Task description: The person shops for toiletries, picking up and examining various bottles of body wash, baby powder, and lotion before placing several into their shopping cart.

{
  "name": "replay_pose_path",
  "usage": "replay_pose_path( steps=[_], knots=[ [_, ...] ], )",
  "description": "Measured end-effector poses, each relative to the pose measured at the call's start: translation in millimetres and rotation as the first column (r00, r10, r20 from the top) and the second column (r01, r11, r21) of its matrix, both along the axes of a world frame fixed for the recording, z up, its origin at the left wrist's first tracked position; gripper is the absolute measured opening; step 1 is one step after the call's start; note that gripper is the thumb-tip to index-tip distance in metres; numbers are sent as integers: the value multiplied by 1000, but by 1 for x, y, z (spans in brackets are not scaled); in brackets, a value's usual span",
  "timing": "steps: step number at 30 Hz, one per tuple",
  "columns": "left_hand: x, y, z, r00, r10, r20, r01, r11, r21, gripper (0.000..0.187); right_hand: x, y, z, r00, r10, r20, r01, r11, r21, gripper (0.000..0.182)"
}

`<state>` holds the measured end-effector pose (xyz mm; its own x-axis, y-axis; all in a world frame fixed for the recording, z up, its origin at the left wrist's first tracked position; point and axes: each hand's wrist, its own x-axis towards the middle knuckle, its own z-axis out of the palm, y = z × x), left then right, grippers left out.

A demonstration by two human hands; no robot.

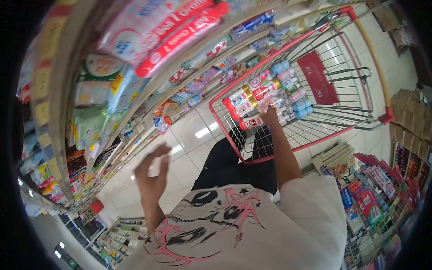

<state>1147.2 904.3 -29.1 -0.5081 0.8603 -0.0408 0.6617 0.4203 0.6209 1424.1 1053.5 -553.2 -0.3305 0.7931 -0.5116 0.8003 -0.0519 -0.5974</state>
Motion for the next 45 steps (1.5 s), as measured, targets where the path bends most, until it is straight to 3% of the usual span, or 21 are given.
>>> replay_pose_path(
  steps=[1, 4, 5, 6, 8, 10, 11, 12, 13, 14, 16, 20, 22, 23, 24, 25, 26, 29, 35, 43, 45],
  knots=[
    [1, -26, -33, 997, -7, -70, -5, 987, -162, 16, 1, -12, -7, 1000, 6, -5, -6, 1000, -31, 72],
    [17, -87, -77, 944, 320, 78, -263, 876, -404, 19, -12, -52, -16, 982, -80, 174, 111, 978, -178, 76],
    [20, -99, -79, 936, 342, 82, -273, 854, -443, 20, -12, -64, -23, 984, -19, 180, 25, 999, -32, 74],
    [22, -106, -79, 928, 363, 86, -286, 840, -461, 21, -15, -63, -25, 982, 35, 185, -61, 989, 137, 72],
    [22, -114, -88, 920, 374, 115, -288, 848, -445, 21, -17, -44, -8, 998, 60, 36, -59, 998, -27, 62],
    [23, -99, -90, 938, 299, 174, -225, 910, -348, 21, -22, -37, -4, 990, 41, 135, -16, 983, -182, 54],
    [21, -88, -88, 960, 207, 188, -144, 942, -303, 22, -26, -30, 26, 971, 44, -233, -92, 976, -199, 57],
    [18, -75, -84, 975, 110, 191, -58, 965, -257, 23, -37, -26, 58, 868, -135, -478, -91, 903, -420, 52],
    [15, -63, -80, 974, 38, 223, 0, 986, -169, 24, -38, -35, 44, 945, 174, -278, -187, 982, -19, 46],
    [11, -49, -73, 970, -16, 241, 52, 989, -141, 26, -51, -12, 137, 869, 420, -263, -409, 907, 96, 43],
    [5, -23, -53, 965, -91, 247, 100, 995, -23, 26, -56, 1, 207, 835, 440, -330, -409, 898, 161, 42],
    [-10, 20, -18, 945, -218, 242, 182, 970, 160, 27, -56, 39, 393, 806, 268, -528, -142, 953, 268, 43],
    [-12, 40, 11, 934, -274, 232, 204, 937, 285, 25, -63, 59, 485, 666, 222, -712, -2, 955, 297, 43],
    [-12, 48, 22, 934, -277, 226, 205, 932, 298, 25, -63, 71, 532, 646, 371, -667, 22, 865, 502, 44],
    [-12, 57, 34, 952, -274, 136, 195, 886, 421, 24, -66, 84, 563, 577, 432, -693, 90, 810, 580, 45],
    [-12, 64, 45, 966, -254, 50, 189, 825, 532, 23, -69, 92, 610, 645, 469, -603, 99, 732, 674, 46],
    [-13, 71, 59, 979, -206, -11, 174, 795, 581, 24, -79, 104, 639, 540, 554, -634, 221, 633, 742, 48],
    [-25, 95, 100, 971, 66, -229, 125, 674, 728, 26, -107, 133, 716, 380, 673, -634, 263, 579, 772, 46],
    [-56, 129, 163, 897, 337, -286, 71, 528, 846, 28, -160, 185, 750, 316, 783, -536, 76, 542, 837, 40],
    [-69, 164, 165, 905, 332, -265, -84, 752, 654, 53, -197, 211, 743, 319, 762, -564, -113, 621, 775, 45],
    [-63, 167, 167, 917, 337, -215, -143, 779, 610, 47, -203, 212, 736, 173, 704, -688, -73, 706, 704, 46]
  ],
)
